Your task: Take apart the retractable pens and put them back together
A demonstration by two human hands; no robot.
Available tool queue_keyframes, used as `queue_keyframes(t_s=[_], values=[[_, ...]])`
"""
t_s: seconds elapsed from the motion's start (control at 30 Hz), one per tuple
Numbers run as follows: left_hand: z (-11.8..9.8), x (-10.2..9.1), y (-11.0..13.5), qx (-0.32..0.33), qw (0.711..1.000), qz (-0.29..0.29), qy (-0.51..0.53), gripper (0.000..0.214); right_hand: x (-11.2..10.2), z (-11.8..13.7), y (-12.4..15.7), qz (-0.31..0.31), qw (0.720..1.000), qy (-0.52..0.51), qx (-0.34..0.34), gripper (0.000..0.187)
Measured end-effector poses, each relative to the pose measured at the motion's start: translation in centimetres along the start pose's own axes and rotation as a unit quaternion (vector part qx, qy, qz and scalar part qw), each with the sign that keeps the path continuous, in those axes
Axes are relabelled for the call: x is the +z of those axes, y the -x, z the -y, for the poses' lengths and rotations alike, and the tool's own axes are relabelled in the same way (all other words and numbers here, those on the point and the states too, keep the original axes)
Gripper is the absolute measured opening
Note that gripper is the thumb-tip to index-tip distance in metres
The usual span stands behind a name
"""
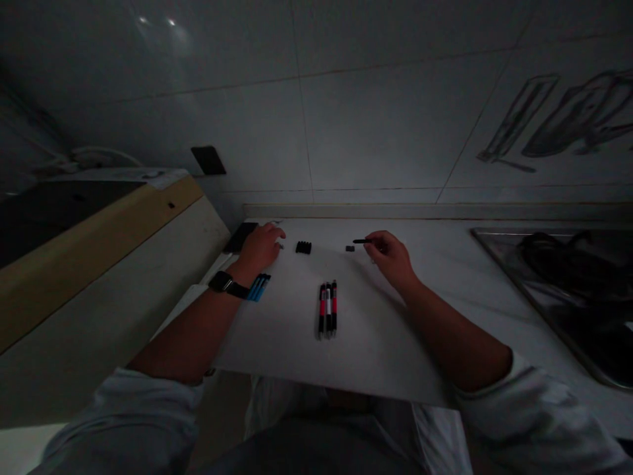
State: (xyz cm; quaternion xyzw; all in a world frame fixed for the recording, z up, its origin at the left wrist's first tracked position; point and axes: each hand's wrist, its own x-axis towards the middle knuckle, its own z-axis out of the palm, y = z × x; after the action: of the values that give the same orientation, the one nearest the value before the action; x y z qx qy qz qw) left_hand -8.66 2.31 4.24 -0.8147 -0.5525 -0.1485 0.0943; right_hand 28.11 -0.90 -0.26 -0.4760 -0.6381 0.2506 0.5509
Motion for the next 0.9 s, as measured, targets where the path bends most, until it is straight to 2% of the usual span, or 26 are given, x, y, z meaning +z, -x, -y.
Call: queue_keyframes(t_s=[0.13, 0.23, 0.3, 0.4, 0.5, 0.67, 0.73, 0.8, 0.9], values=[[-5.5, -0.4, -0.4, 0.02, 0.994, -0.021, 0.101, 0.022, -0.4, -0.2, -0.5, -0.015, 0.996, -0.074, 0.044, 0.03], [-8.8, 0.7, 0.2, 0.03, 0.983, -0.036, 0.177, 0.02, -0.5, 0.2, -0.4, -0.011, 0.992, -0.106, 0.067, 0.031], [-9.9, 1.9, 0.7, 0.023, 0.978, -0.049, 0.204, 0.023, -0.4, 0.5, -0.3, -0.003, 0.99, -0.118, 0.08, 0.032], [-9.6, 3.3, 1.3, -0.003, 0.975, -0.065, 0.212, 0.025, -0.1, 0.7, -0.5, 0.028, 0.99, -0.102, 0.088, 0.034], [-8.2, 3.5, 1.3, -0.053, 0.97, -0.107, 0.212, 0.023, 1.1, 0.7, -1.3, 0.069, 0.993, -0.059, 0.071, 0.034], [-6.7, 2.9, 1.2, -0.106, 0.954, -0.165, 0.227, 0.023, 5.4, 1.3, -4.2, 0.153, 0.984, 0.053, 0.081, 0.02], [-6.5, 2.9, 1.1, -0.11, 0.951, -0.172, 0.233, 0.026, 7.5, 1.6, -5.6, 0.197, 0.967, 0.131, 0.097, 0.016], [-6.2, 3.0, 1.1, -0.114, 0.948, -0.179, 0.239, 0.03, 9.5, 1.9, -6.9, 0.241, 0.937, 0.229, 0.105, 0.019], [-5.7, 3.1, 1.0, -0.121, 0.943, -0.188, 0.246, 0.033, 11.9, 1.9, -8.4, 0.277, 0.898, 0.324, 0.106, 0.023]])
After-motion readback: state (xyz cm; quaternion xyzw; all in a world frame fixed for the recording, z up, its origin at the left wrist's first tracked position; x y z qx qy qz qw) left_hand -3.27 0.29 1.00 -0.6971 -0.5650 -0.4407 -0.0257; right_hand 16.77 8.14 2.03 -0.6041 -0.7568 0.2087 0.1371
